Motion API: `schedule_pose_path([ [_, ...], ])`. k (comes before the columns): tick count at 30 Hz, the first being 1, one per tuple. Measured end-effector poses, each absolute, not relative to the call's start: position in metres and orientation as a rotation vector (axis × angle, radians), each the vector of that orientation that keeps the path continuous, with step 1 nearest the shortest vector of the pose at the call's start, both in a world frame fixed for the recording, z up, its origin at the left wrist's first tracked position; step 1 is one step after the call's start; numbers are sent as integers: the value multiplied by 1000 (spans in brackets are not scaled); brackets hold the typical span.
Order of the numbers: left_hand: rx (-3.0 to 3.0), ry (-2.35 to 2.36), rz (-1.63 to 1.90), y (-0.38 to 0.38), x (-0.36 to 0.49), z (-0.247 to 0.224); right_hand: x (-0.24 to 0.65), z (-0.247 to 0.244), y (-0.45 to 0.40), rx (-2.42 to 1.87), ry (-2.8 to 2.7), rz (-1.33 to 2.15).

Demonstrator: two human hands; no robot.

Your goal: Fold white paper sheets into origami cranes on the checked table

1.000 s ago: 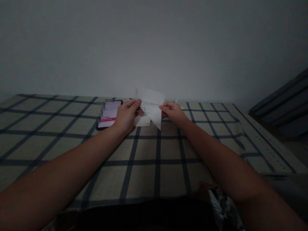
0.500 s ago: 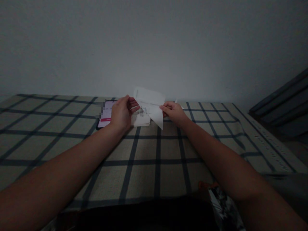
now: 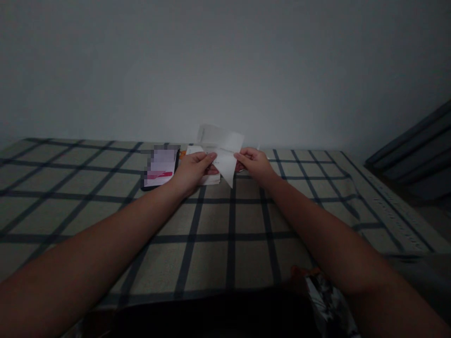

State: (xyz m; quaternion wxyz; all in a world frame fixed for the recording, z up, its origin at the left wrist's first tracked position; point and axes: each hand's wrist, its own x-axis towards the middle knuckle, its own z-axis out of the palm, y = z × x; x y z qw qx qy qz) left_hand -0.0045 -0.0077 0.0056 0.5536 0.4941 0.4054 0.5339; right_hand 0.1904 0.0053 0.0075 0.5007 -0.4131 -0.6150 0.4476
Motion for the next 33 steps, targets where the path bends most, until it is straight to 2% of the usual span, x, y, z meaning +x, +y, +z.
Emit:
schedule_pose_path([
  [12,1152,899,1130,-8,-6,7,192,5,9,-957,-1403,1111],
  [22,1230,1010,1227,-12,-6,13,191,8,4,-914,-1390,1334],
  [26,1281,1053,1275,-13,-7,14,190,6,3,-946,-1445,1316],
  [33,1224,913,1080,-12,-7,11,188,7,3,-909,-1407,1245],
])
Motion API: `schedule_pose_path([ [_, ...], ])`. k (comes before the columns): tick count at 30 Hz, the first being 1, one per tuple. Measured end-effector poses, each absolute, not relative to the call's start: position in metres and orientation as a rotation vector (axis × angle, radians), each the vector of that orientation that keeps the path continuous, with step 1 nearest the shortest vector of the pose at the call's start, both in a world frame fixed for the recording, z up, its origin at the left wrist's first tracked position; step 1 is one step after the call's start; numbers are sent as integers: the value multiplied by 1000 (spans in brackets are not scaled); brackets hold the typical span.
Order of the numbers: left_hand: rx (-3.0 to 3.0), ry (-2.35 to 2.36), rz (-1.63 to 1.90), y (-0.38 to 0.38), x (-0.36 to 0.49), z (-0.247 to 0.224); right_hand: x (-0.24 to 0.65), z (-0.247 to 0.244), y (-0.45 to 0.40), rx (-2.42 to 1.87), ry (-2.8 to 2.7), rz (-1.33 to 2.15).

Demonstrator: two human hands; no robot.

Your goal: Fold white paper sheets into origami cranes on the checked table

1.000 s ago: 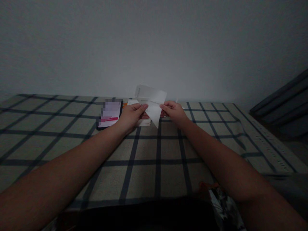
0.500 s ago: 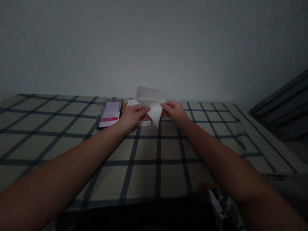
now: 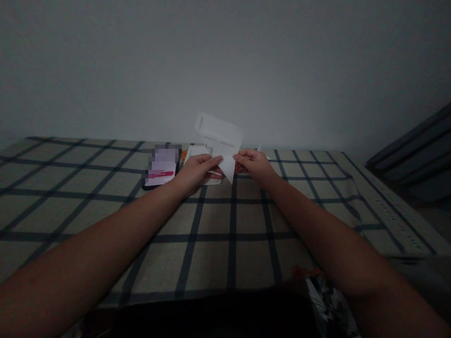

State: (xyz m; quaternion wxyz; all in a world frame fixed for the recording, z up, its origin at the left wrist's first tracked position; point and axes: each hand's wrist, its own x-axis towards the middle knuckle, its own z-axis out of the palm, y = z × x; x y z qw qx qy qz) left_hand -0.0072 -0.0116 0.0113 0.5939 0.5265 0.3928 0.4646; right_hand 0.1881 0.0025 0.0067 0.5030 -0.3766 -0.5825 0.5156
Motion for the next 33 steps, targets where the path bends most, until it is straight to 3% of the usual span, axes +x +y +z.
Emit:
schedule_pose_path([
  [17,1245,910,918,-8,-10,5,187,8,1,-940,-1462,1073],
  [27,1275,1023,960,-8,-9,8,187,13,-5,-929,-1489,1233],
  [33,1243,929,908,-8,-9,6,187,11,-5,-950,-1549,1132],
])
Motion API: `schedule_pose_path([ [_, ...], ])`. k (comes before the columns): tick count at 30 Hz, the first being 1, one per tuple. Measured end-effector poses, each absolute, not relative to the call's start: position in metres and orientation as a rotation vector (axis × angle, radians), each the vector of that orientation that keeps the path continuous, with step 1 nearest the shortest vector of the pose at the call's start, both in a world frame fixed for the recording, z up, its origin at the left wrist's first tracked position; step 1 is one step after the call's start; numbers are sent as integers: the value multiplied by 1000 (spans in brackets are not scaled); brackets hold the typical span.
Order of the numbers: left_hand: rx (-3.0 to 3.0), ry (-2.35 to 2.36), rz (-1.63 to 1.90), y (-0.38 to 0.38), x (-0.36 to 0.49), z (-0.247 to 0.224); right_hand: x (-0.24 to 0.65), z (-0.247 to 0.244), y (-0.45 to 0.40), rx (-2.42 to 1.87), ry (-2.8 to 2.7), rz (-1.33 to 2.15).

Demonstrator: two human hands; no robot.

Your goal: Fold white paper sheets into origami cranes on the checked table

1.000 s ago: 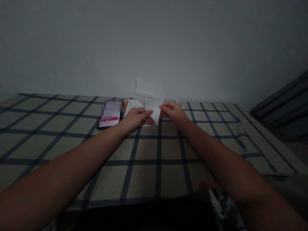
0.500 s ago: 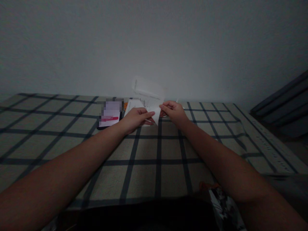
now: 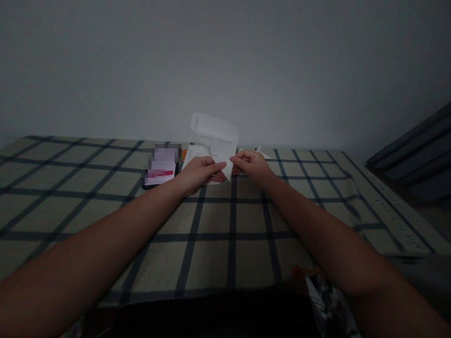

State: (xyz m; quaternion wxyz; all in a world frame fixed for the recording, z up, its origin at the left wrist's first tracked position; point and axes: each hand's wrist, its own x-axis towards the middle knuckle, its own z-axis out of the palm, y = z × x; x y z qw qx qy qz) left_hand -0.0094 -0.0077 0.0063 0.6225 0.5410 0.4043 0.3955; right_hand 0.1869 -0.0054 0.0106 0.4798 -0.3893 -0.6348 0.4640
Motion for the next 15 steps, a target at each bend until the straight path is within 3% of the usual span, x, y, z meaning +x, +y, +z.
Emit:
schedule_pose_path([
  [15,1341,970,826,-13,-8,13,188,8,-5,-962,-1552,1042],
])
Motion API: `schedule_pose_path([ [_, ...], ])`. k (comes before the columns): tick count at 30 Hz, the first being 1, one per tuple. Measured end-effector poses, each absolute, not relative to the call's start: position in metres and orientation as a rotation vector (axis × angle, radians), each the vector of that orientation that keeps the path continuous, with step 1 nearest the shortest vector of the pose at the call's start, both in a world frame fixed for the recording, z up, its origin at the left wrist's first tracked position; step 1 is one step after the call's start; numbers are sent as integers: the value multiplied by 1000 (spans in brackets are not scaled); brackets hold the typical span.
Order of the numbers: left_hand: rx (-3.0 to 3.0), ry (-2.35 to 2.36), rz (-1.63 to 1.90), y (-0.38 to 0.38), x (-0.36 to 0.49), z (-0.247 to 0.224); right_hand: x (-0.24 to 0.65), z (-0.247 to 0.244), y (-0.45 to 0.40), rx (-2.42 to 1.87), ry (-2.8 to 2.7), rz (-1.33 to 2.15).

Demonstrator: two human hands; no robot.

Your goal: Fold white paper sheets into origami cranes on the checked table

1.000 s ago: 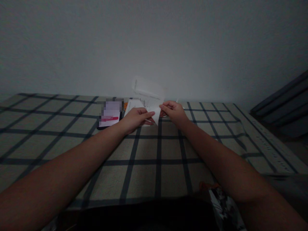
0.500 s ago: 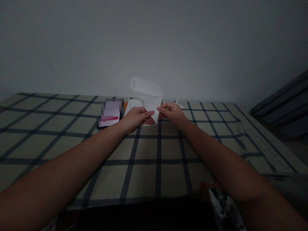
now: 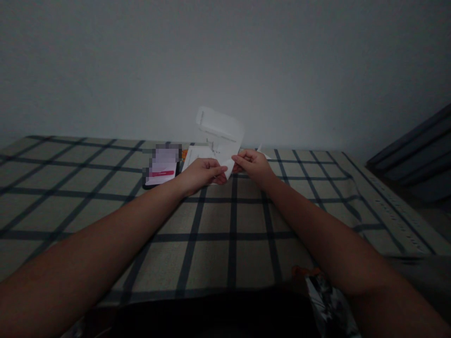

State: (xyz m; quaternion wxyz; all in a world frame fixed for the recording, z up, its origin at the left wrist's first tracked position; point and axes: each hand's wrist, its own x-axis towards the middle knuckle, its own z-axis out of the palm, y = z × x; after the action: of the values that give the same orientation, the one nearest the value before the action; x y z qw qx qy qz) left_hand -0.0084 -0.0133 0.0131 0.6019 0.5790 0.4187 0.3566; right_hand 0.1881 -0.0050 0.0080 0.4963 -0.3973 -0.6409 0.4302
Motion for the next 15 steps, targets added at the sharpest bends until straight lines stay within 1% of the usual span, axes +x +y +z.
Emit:
schedule_pose_path([
  [6,1313,887,772,-12,-8,12,190,9,-2,-951,-1506,1058],
  [15,1374,944,775,-12,-9,11,188,8,-4,-962,-1511,1052],
])
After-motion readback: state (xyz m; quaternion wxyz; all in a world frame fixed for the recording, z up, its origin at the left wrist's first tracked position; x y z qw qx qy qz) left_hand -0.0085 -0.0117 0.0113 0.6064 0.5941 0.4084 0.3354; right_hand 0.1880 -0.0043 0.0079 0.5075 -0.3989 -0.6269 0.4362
